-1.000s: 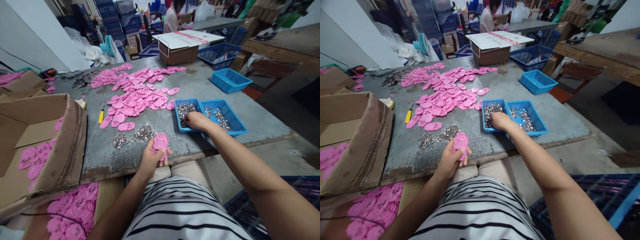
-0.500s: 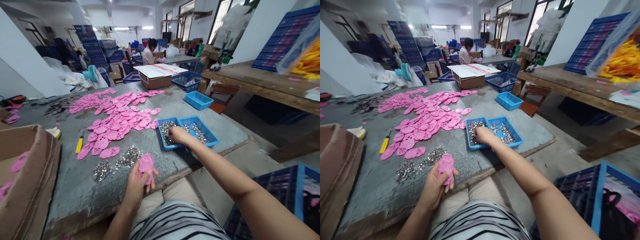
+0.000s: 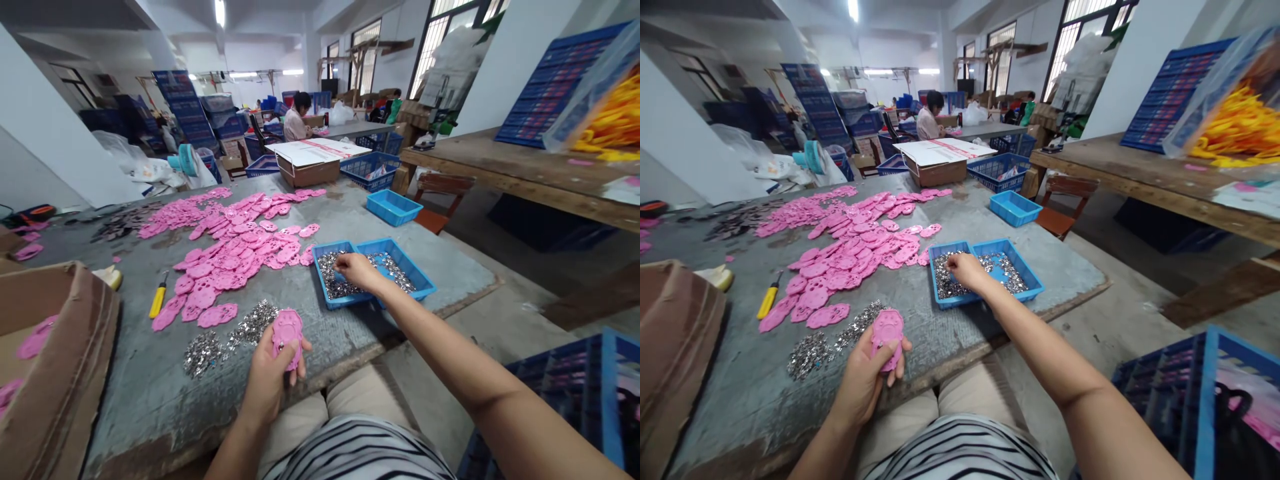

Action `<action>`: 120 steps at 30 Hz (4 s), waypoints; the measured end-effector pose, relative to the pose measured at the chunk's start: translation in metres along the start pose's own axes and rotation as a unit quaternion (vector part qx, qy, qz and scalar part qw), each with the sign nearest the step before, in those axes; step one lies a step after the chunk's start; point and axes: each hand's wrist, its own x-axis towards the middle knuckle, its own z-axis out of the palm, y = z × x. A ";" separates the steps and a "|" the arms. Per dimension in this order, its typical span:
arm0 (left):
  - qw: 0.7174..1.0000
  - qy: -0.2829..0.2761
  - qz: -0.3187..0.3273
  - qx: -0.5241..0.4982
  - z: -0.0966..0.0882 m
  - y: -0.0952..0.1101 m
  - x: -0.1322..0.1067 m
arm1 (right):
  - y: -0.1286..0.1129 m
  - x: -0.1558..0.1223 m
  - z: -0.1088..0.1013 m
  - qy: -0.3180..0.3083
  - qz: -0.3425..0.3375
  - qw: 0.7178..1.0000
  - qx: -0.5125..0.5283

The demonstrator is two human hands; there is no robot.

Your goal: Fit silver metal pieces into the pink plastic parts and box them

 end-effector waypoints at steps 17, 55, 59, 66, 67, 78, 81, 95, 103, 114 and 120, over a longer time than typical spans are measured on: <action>0.990 0.106 0.072 0.052 0.029 -0.002 0.021 | -0.038 -0.066 0.026 -0.088 -0.197 0.971 0.102; 0.983 0.038 0.018 -0.181 0.045 0.018 0.004 | -0.040 -0.081 0.050 0.047 -0.164 0.921 0.351; 0.987 0.038 0.021 -0.156 0.045 0.016 0.003 | -0.043 -0.081 0.047 0.037 -0.150 0.927 0.341; 0.989 0.042 0.019 -0.137 0.045 0.012 0.003 | -0.043 -0.081 0.045 0.014 -0.137 0.930 0.340; 0.989 0.041 0.020 -0.140 0.045 0.012 0.003 | -0.042 -0.081 0.045 0.013 -0.138 0.931 0.337; 0.989 0.001 0.021 -0.146 0.047 0.016 0.002 | -0.040 -0.081 0.056 0.035 -0.125 0.915 0.383; 0.989 -0.005 0.028 -0.145 0.047 0.019 0.002 | -0.035 -0.074 0.053 0.010 -0.133 0.888 0.439; 0.996 0.020 0.021 -0.082 0.037 0.012 0.001 | 0.001 0.006 0.028 -0.084 0.033 0.977 -0.195; 0.995 0.023 -0.010 -0.099 0.031 0.013 0.000 | 0.003 0.005 0.029 -0.078 0.052 0.982 -0.162; 0.993 0.024 -0.023 -0.112 0.030 0.010 -0.001 | 0.007 0.001 0.031 -0.005 0.042 0.987 -0.155; 0.993 0.019 -0.025 -0.110 0.030 0.009 0.000 | 0.006 -0.001 0.029 0.011 0.047 0.992 -0.116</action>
